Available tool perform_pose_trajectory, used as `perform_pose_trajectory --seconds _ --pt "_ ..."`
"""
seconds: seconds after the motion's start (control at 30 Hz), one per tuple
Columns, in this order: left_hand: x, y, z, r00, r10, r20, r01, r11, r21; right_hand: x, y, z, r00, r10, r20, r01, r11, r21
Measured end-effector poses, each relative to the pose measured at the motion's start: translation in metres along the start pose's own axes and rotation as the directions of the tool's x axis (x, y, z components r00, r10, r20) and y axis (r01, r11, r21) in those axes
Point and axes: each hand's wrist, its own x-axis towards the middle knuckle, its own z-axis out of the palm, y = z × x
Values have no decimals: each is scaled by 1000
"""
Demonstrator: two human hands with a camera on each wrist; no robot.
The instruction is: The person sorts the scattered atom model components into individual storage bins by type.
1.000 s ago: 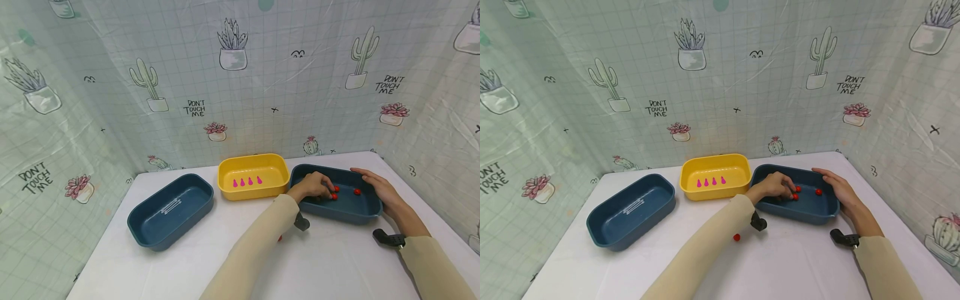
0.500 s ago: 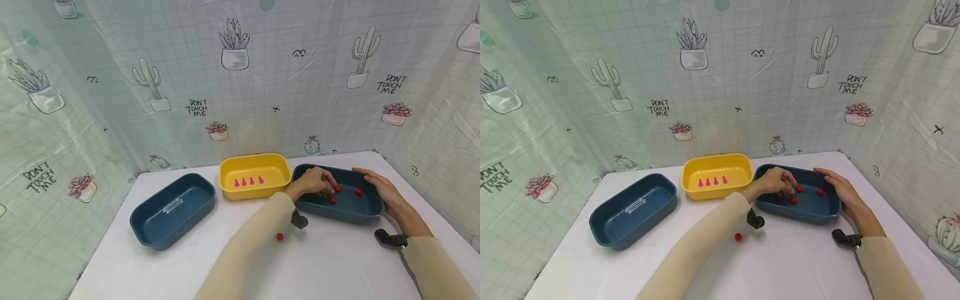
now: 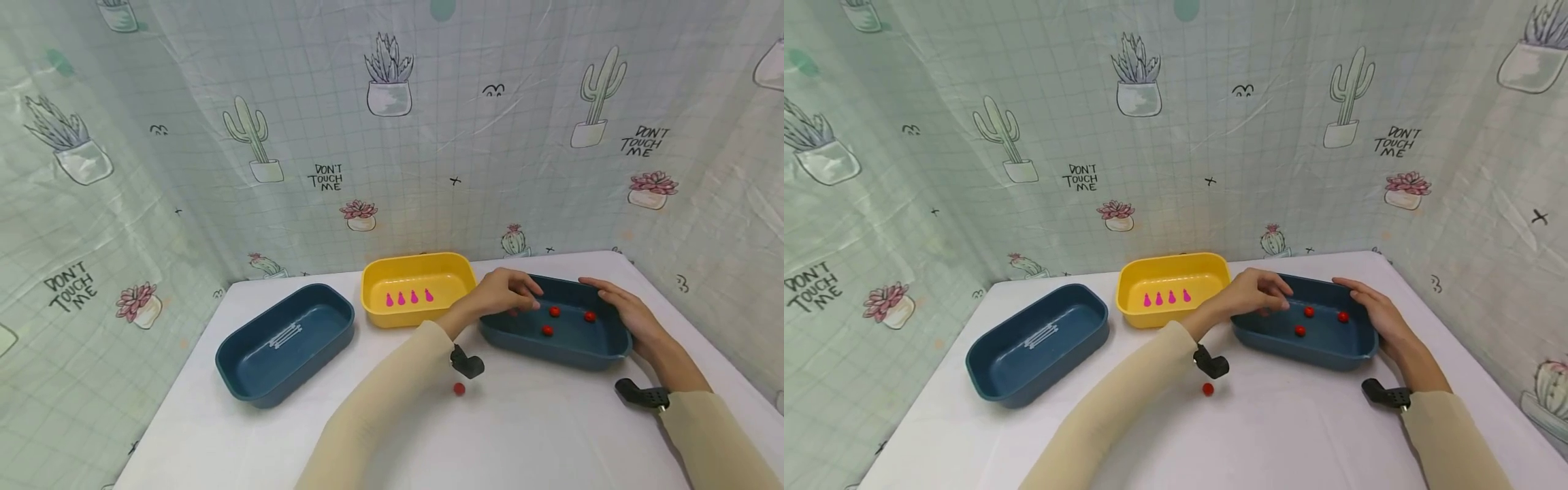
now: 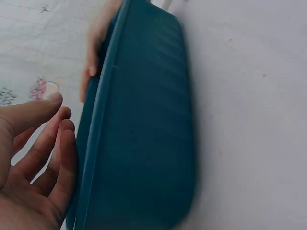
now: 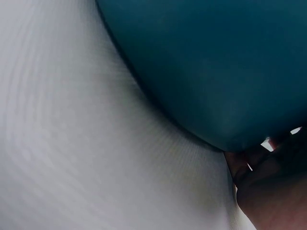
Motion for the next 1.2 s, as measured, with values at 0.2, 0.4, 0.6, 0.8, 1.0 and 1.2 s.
perform_pose_trajectory --seconds 0.2,0.4,0.6,0.8,1.0,1.2 --pt "-23 -6 -16 999 52 -13 -53 997 -62 0 4 1 1000 -13 -9 13 1000 3" --pt "-50 -7 -31 996 56 -63 -62 993 -99 -2 5 1 1000 -13 -1 13 1000 -2" --pt "-80 -14 -38 994 35 -101 -49 989 -138 0 4 0 1000 -15 -2 15 1000 12" --pt "-111 -33 -42 995 4 -99 -22 983 -183 1 5 0 1000 -8 -5 8 1000 12" --pt "-138 -49 -43 991 -51 -120 29 984 -174 2 4 0 1000 -6 -9 6 1000 12" --pt "-159 -61 -39 992 -78 -98 62 985 -160 1 6 0 1000 -13 -12 13 1000 14"
